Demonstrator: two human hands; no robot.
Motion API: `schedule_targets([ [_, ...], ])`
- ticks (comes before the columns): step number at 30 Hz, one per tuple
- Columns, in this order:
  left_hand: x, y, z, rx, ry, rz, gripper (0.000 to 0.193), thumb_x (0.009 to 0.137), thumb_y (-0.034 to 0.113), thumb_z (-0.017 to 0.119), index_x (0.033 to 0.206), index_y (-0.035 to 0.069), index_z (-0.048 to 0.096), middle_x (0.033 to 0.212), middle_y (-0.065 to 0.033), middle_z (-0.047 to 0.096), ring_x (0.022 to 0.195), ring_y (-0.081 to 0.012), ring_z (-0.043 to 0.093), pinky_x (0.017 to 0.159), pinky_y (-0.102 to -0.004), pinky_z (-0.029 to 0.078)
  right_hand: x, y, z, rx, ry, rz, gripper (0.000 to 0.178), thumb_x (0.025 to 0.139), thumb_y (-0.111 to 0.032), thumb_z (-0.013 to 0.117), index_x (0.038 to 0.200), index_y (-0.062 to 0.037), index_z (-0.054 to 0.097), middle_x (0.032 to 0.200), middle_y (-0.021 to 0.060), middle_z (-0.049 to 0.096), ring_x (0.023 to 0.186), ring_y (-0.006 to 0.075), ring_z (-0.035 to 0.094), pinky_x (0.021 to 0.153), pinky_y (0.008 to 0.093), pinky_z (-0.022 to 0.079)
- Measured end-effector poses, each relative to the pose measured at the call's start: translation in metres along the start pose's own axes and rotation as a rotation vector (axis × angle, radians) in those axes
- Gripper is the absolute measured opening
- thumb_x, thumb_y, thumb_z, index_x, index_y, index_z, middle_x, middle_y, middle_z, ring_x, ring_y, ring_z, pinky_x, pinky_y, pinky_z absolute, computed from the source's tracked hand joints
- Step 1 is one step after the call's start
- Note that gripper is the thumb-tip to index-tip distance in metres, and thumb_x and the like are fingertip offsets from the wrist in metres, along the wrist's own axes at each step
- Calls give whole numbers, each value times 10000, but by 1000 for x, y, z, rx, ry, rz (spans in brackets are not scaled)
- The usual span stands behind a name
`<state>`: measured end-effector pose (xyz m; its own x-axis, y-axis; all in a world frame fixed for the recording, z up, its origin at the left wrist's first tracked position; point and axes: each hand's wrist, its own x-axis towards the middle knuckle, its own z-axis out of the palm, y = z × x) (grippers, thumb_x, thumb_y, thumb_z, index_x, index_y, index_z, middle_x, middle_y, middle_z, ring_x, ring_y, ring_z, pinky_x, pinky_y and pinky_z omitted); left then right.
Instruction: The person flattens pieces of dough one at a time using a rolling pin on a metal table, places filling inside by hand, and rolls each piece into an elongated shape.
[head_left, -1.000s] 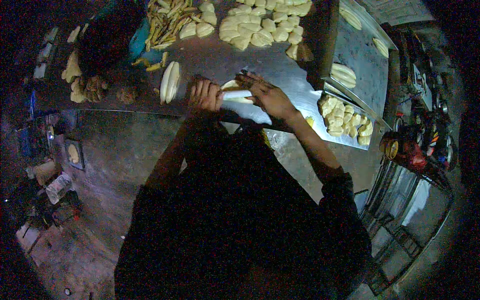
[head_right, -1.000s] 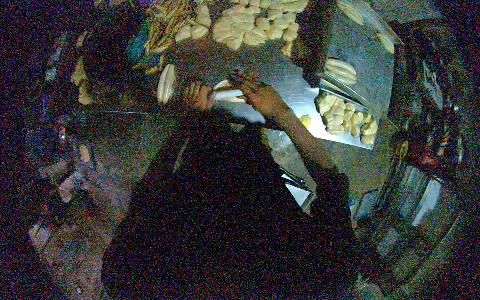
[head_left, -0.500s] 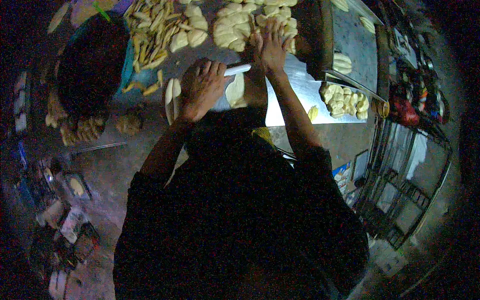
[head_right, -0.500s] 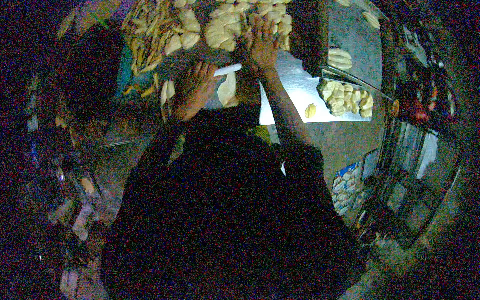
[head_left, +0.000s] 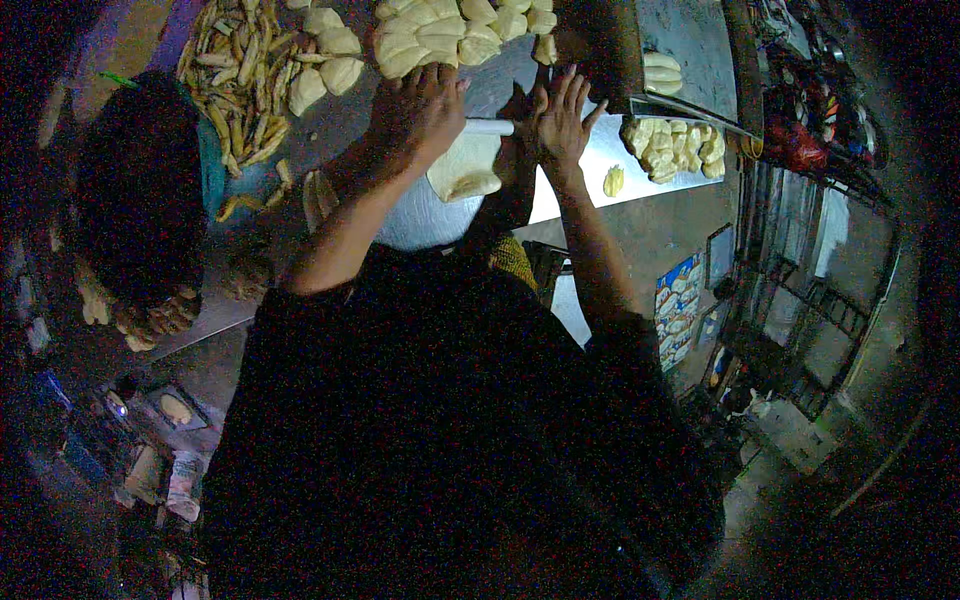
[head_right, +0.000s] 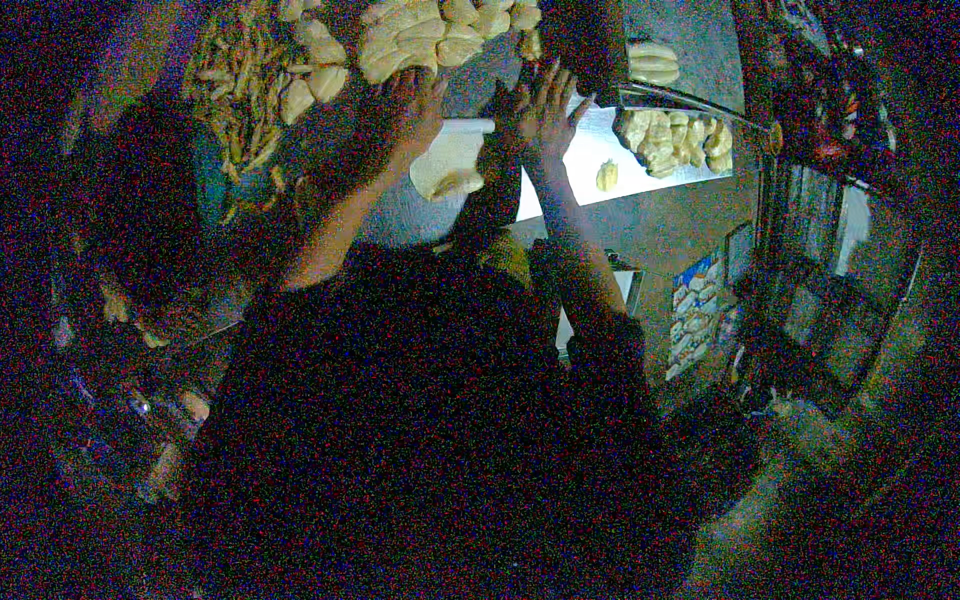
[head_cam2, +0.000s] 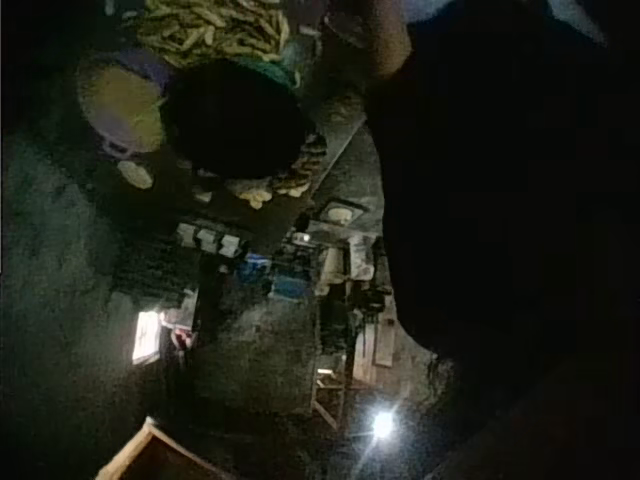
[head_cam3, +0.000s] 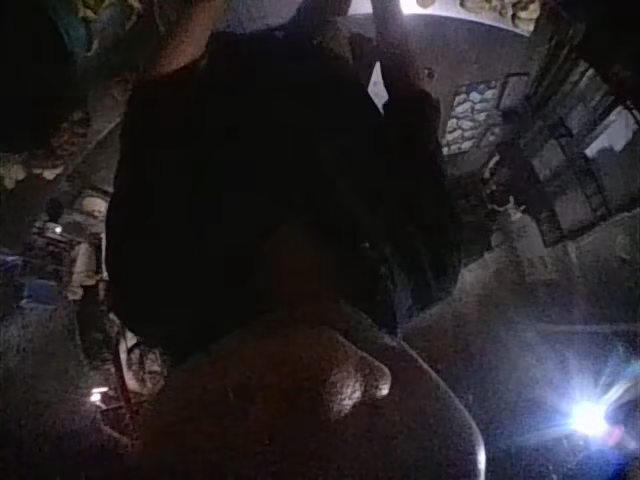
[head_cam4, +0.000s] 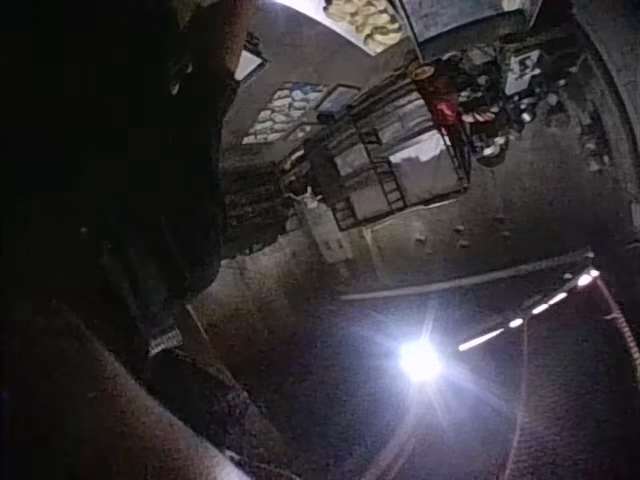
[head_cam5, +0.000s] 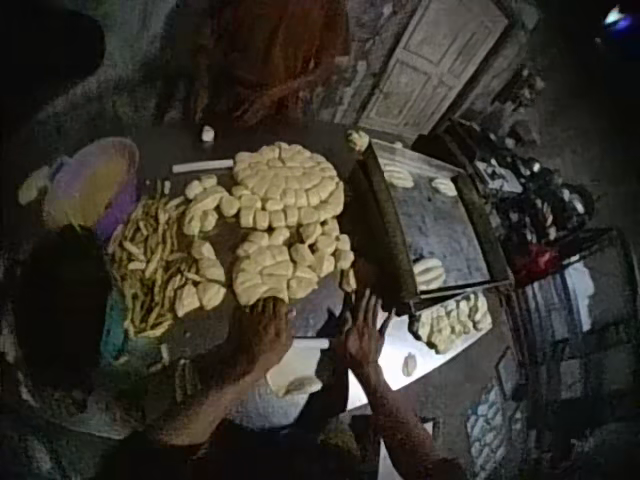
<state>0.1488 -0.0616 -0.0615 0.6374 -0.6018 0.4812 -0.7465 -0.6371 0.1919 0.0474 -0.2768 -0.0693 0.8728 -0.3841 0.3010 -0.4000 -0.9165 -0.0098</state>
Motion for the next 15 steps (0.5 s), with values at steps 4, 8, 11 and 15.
schedule_targets([
  [4, -3, -1, 23, -169, 35, 16, 273, 922, 365, 646, 989, 100, 640, 955, -94, 640, 854, -266, 630, 746, -390, 507, 39, -6, -1, -97, -351, 126, 690, 1030, -406, 347, 1575, -28, 154, 1578, 241, 295, 1410, 406, 371, 1149, 688, 30],
  [8, -28, 20, -14, 607, 501, 244, 245, 872, 358, 703, 903, 119, 656, 932, -102, 640, 875, -253, 632, 782, -364, 530, 21, -31, -23, 275, -71, -40, 720, 1019, -433, 379, 1589, -69, 131, 1641, 214, 113, 1475, 392, 254, 1124, 724, 8],
  [11, -58, 29, -56, 122, -44, -147, 278, 874, 283, 637, 1044, 65, 656, 1014, -115, 651, 949, -285, 606, 823, -415, 489, 11, -56, -30, 265, -175, -63, 714, 1023, -459, 343, 1594, -91, 125, 1661, 177, 33, 1522, 373, 103, 1112, 737, -12],
  [15, -58, 30, -65, 202, -109, -410, 487, 879, 255, 570, 1284, -16, 577, 1221, -196, 601, 1038, -337, 562, 919, -462, 415, 16, -73, -24, 274, -119, -141, 694, 1027, -486, 291, 1599, -122, 142, 1671, 138, 21, 1536, 357, 1, 1093, 756, -33],
])
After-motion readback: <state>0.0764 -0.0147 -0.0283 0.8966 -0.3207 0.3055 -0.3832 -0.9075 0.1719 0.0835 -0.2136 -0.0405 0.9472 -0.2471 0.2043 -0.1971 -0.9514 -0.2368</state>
